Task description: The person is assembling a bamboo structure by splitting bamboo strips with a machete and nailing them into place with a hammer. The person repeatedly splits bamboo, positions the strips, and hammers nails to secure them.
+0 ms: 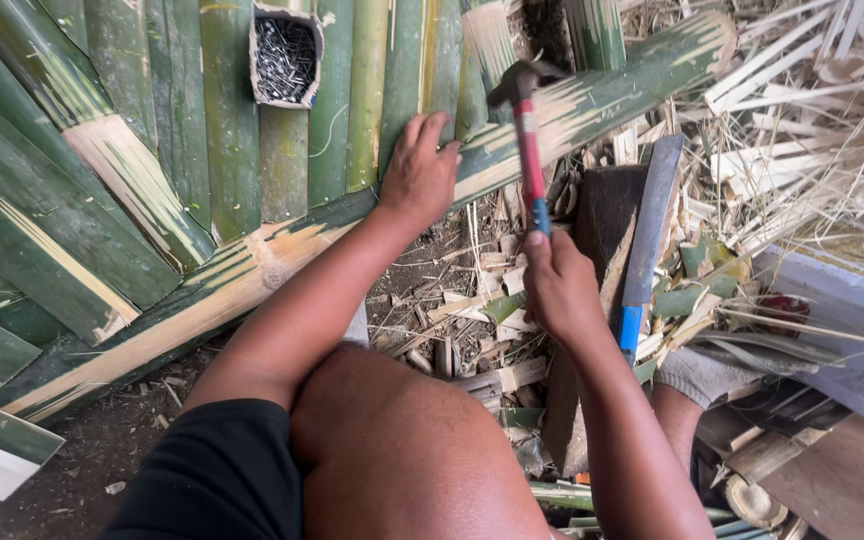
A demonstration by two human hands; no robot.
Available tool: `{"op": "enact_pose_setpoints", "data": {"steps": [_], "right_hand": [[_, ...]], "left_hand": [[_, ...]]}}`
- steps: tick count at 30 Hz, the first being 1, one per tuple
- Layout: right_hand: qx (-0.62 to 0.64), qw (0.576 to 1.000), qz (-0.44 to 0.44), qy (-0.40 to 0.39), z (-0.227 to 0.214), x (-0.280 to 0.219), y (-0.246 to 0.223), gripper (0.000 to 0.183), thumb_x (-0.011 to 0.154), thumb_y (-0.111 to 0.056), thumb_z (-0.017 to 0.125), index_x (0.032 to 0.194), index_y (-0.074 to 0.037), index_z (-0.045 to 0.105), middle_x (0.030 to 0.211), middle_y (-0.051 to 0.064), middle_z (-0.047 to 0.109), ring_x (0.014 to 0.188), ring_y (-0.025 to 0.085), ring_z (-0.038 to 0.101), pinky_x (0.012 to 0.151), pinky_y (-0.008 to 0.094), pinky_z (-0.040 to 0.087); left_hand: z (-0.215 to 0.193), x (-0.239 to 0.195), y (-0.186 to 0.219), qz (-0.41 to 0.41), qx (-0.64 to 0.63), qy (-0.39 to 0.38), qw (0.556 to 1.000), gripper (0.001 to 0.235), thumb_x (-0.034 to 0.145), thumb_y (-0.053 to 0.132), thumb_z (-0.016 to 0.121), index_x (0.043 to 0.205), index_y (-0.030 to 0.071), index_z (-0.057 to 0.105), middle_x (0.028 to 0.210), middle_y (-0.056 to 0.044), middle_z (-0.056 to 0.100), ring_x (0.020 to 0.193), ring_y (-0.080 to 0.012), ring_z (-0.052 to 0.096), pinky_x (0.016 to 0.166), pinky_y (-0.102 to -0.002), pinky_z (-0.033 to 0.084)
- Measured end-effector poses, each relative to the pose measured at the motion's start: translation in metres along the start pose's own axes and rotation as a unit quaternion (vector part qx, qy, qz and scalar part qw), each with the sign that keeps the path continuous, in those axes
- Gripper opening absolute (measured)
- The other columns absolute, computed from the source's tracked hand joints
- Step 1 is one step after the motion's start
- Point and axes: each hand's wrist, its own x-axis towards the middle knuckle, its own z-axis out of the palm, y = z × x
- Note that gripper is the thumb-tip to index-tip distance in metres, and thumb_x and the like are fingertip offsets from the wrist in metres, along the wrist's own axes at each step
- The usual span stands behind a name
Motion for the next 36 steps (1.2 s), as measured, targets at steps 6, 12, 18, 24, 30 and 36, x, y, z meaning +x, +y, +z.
{"op": "enact_pose_setpoints", "data": {"steps": [6, 12, 18, 24, 30, 36], "right_hand": [[-0.070, 0.981, -0.163, 0.083, 0.013, 0.002, 0.018, 0.039, 0.111, -0.036, 0.043, 0.098, 0.000, 0.052, 0.062, 0.013, 0.060, 0.054, 0.026, 0.062, 0.053, 0.042, 0.049], [-0.082, 0.986, -0.123, 0.071, 0.016, 0.002, 0.030, 0.034, 0.107, -0.033, 0.045, 0.103, -0.001, 0.056, 0.069, 0.025, 0.063, 0.064, 0.045, 0.065, 0.061, 0.051, 0.049], [-0.098, 0.977, -0.168, 0.087, 0.032, -0.004, 0.035, 0.031, 0.107, -0.029, 0.045, 0.105, 0.001, 0.051, 0.072, 0.025, 0.065, 0.068, 0.047, 0.066, 0.062, 0.053, 0.050], [-0.047, 0.979, -0.171, 0.100, 0.048, 0.005, 0.056, 0.026, 0.106, -0.026, 0.044, 0.104, 0.000, 0.048, 0.072, 0.024, 0.066, 0.065, 0.045, 0.068, 0.060, 0.053, 0.051], [-0.144, 0.977, -0.133, 0.080, 0.068, 0.017, 0.080, 0.026, 0.106, -0.027, 0.048, 0.107, -0.001, 0.048, 0.074, 0.030, 0.064, 0.069, 0.052, 0.064, 0.062, 0.059, 0.048], [-0.087, 0.966, -0.208, 0.124, 0.082, 0.021, 0.106, 0.028, 0.105, -0.027, 0.046, 0.113, 0.000, 0.046, 0.074, 0.032, 0.063, 0.067, 0.053, 0.063, 0.060, 0.060, 0.049]], "left_hand": [[-0.003, -0.002, 0.002, 0.008, 0.018, -0.029, 0.999, 0.031, 0.094, 0.014, 0.063, 0.113, -0.008, 0.072, 0.138, -0.025, 0.050, 0.135, -0.0398, 0.044, 0.113, -0.049, 0.040], [-0.011, 0.004, 0.009, 0.016, 0.038, -0.034, 0.999, 0.036, 0.094, 0.018, 0.062, 0.115, -0.010, 0.069, 0.136, -0.027, 0.050, 0.131, -0.0421, 0.045, 0.110, -0.052, 0.041], [-0.014, -0.001, 0.012, 0.015, 0.034, -0.029, 0.999, 0.030, 0.091, 0.015, 0.063, 0.108, -0.008, 0.070, 0.136, -0.027, 0.051, 0.131, -0.0421, 0.046, 0.110, -0.052, 0.041], [-0.015, 0.002, 0.010, -0.003, -0.028, 0.012, 1.000, 0.027, 0.085, 0.008, 0.063, 0.105, -0.009, 0.068, 0.130, -0.025, 0.055, 0.128, -0.0401, 0.050, 0.111, -0.047, 0.043], [-0.011, 0.002, 0.008, -0.008, -0.031, 0.053, 0.998, 0.025, 0.082, 0.001, 0.060, 0.105, -0.008, 0.066, 0.128, -0.023, 0.057, 0.127, -0.0390, 0.053, 0.112, -0.045, 0.045], [-0.004, -0.006, 0.000, -0.020, -0.081, 0.070, 0.994, 0.027, 0.083, -0.002, 0.057, 0.108, -0.009, 0.066, 0.126, -0.022, 0.059, 0.122, -0.0394, 0.055, 0.108, -0.045, 0.046]]}}
